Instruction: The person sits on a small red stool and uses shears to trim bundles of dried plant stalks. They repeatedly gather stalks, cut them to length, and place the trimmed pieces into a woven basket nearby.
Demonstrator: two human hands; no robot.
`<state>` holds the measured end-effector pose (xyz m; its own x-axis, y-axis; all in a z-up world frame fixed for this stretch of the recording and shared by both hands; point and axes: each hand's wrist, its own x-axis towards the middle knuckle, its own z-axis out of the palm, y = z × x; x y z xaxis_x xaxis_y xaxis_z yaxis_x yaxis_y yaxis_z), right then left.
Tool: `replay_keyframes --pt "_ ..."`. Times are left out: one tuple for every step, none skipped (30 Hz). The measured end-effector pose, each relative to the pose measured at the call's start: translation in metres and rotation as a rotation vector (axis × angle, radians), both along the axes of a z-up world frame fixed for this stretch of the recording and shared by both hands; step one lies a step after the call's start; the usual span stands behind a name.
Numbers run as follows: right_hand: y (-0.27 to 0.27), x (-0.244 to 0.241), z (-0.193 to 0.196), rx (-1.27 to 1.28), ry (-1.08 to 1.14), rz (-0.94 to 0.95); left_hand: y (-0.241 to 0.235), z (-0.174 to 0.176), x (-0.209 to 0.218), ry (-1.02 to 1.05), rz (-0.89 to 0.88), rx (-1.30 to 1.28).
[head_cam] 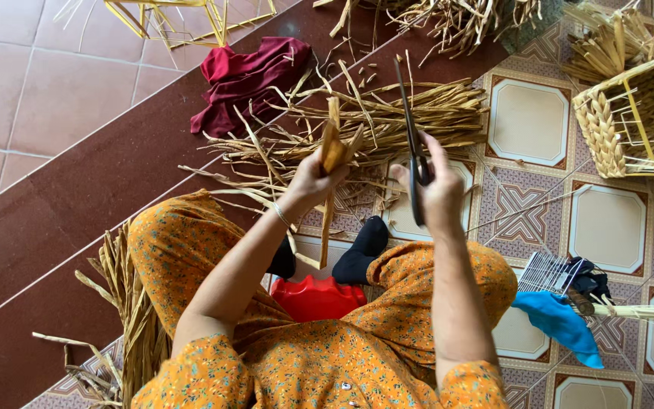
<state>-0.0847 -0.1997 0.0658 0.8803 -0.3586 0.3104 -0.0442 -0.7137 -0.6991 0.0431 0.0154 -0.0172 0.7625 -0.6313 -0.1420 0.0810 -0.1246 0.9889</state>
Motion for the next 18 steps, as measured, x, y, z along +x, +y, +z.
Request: replay_keyframes --pt "-0.002 0.005 -0.024 0.042 0.047 -0.041 0.008 0.001 0.004 0.070 -0.042 -0.063" --pt "-0.006 0.009 -0.048 0.047 0.134 -0.063 0.013 0.006 0.010 0.133 -0.080 -0.127" --pt "-0.009 0.014 -0.074 0.052 0.222 -0.085 0.016 0.011 0.015 0.150 -0.096 -0.199" --pt "-0.009 0.018 -0.102 0.009 0.300 -0.159 0.022 0.018 0.017 0.171 -0.109 -0.269" --pt "-0.009 0.023 -0.130 -0.035 0.377 -0.234 0.027 0.025 0.018 0.191 -0.122 -0.339" --pt "-0.009 0.024 -0.158 -0.029 0.432 -0.218 0.029 0.032 0.018 0.190 -0.075 -0.338" --pt "-0.008 0.024 -0.183 -0.023 0.488 -0.202 0.029 0.039 0.018 0.189 -0.028 -0.337" --pt "-0.008 0.027 -0.207 -0.018 0.539 -0.186 0.028 0.047 0.020 0.183 0.019 -0.337" --pt "-0.008 0.025 -0.227 -0.080 0.485 -0.187 0.028 0.053 0.020 0.212 0.045 -0.369" --pt "-0.009 0.023 -0.243 -0.142 0.425 -0.186 0.029 0.058 0.020 0.236 0.074 -0.402" --pt "-0.011 0.022 -0.256 -0.204 0.363 -0.184 0.032 0.061 0.020 0.259 0.102 -0.436" --pt "-0.014 0.020 -0.265 -0.178 0.465 -0.192 0.034 0.062 0.022 0.268 0.090 -0.445" --pt "-0.015 0.020 -0.272 -0.153 0.566 -0.199 0.037 0.061 0.024 0.277 0.078 -0.454" --pt "-0.017 0.019 -0.274 -0.129 0.668 -0.209 0.039 0.059 0.027 0.286 0.064 -0.464" --pt "-0.020 0.020 -0.275 -0.113 0.706 -0.184 0.042 0.056 0.029 0.296 0.066 -0.478" --pt "-0.024 0.020 -0.273 -0.098 0.748 -0.163 0.044 0.052 0.030 0.310 0.065 -0.495" --pt "-0.027 0.022 -0.270 -0.084 0.790 -0.143 0.044 0.047 0.032 0.324 0.064 -0.511" --pt "-0.029 0.028 -0.263 -0.078 0.895 -0.166 0.045 0.043 0.033 0.352 0.053 -0.523"
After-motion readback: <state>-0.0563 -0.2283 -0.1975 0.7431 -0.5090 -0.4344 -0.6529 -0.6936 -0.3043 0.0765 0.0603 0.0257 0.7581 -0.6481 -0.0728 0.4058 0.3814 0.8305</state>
